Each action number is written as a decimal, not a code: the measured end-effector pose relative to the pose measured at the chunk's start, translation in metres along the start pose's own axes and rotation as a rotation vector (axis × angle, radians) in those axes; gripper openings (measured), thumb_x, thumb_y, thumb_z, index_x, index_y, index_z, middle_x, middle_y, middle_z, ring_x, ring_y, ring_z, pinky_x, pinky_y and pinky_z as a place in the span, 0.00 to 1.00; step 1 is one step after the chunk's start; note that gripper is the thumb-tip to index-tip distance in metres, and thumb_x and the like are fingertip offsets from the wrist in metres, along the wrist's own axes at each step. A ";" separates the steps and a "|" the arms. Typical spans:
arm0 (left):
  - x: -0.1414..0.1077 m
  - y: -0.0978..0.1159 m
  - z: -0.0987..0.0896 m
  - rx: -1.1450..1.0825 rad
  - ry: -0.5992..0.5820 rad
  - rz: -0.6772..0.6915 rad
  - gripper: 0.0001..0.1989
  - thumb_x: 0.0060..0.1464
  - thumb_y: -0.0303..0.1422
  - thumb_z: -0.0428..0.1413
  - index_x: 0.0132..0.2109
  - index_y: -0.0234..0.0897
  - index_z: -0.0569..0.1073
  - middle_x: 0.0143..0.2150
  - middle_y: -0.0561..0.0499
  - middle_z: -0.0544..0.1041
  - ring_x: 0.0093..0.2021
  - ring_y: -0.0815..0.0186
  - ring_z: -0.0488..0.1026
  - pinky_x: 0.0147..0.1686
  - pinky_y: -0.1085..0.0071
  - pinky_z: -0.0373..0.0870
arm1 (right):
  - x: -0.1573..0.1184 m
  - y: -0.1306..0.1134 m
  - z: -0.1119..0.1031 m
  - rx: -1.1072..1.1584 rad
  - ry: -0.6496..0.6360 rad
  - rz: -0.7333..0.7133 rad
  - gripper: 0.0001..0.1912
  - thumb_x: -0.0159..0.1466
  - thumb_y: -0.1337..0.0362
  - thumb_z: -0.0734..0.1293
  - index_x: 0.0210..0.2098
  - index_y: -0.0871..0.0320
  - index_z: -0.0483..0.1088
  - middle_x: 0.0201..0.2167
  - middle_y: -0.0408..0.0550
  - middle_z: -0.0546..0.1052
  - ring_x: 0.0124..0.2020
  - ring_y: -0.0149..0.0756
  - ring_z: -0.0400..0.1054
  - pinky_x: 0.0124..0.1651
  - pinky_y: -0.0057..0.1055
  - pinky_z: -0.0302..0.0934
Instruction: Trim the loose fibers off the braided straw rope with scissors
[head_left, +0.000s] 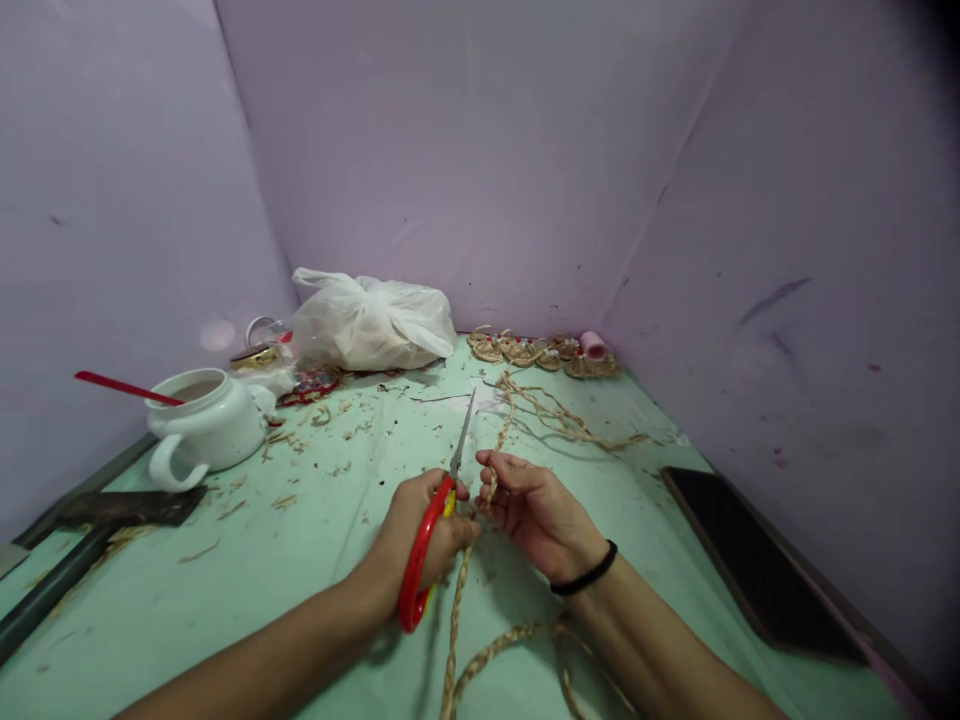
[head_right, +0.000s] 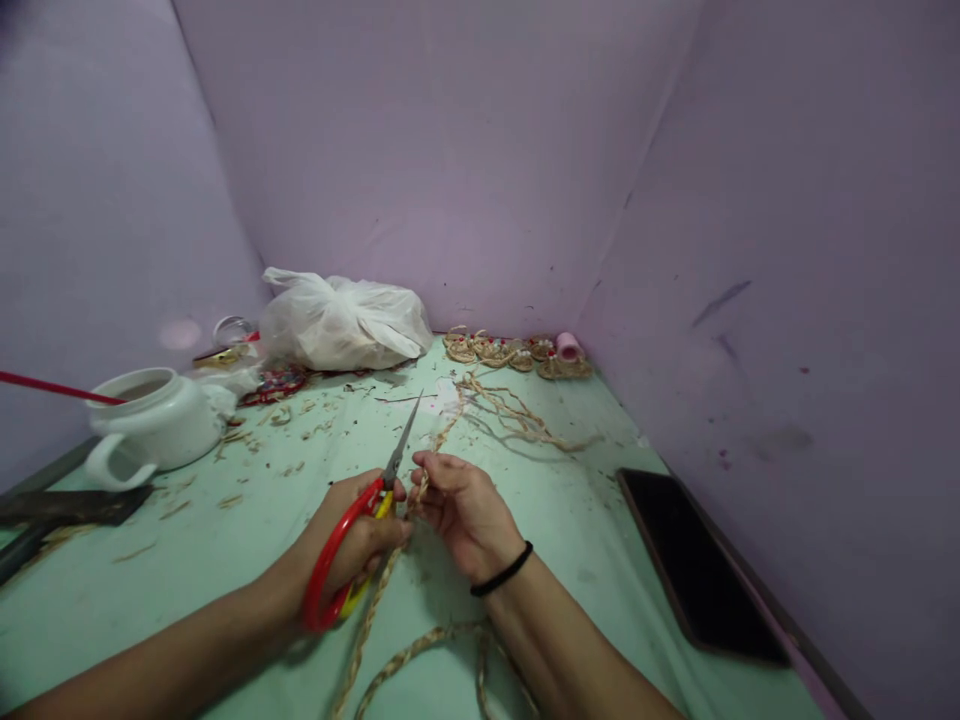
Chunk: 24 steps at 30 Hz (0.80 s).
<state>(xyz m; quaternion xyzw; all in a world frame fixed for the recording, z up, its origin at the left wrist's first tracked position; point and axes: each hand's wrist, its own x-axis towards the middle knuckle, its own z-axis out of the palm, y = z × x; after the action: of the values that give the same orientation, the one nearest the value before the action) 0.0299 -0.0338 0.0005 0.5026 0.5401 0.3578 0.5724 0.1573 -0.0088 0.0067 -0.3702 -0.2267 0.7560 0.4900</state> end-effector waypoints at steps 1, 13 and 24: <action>0.002 0.000 -0.003 -0.029 -0.021 -0.036 0.10 0.40 0.26 0.52 0.33 0.38 0.62 0.13 0.63 0.59 0.12 0.77 0.53 0.11 0.81 0.48 | 0.000 0.001 0.001 -0.042 0.025 -0.045 0.14 0.40 0.64 0.74 0.25 0.63 0.71 0.15 0.38 0.70 0.16 0.23 0.63 0.22 0.20 0.59; 0.069 0.020 -0.032 -0.336 -0.132 0.003 0.10 0.42 0.31 0.59 0.30 0.32 0.66 0.23 0.49 0.73 0.11 0.79 0.58 0.08 0.83 0.52 | -0.006 0.019 0.009 -0.527 -0.239 -0.043 0.14 0.46 0.56 0.71 0.22 0.62 0.72 0.14 0.37 0.63 0.14 0.22 0.54 0.21 0.26 0.58; 0.091 0.065 -0.052 -0.390 -0.013 0.338 0.18 0.38 0.27 0.60 0.37 0.38 0.62 0.19 0.60 0.67 0.13 0.79 0.60 0.11 0.84 0.51 | 0.007 0.019 0.001 -0.361 -0.148 -0.051 0.16 0.46 0.55 0.71 0.28 0.63 0.74 0.17 0.39 0.65 0.18 0.23 0.58 0.27 0.29 0.63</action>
<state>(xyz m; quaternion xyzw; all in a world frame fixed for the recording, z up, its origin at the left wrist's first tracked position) 0.0023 0.0780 0.0440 0.4681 0.3653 0.5426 0.5942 0.1440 -0.0103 -0.0081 -0.3896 -0.4034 0.7155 0.4167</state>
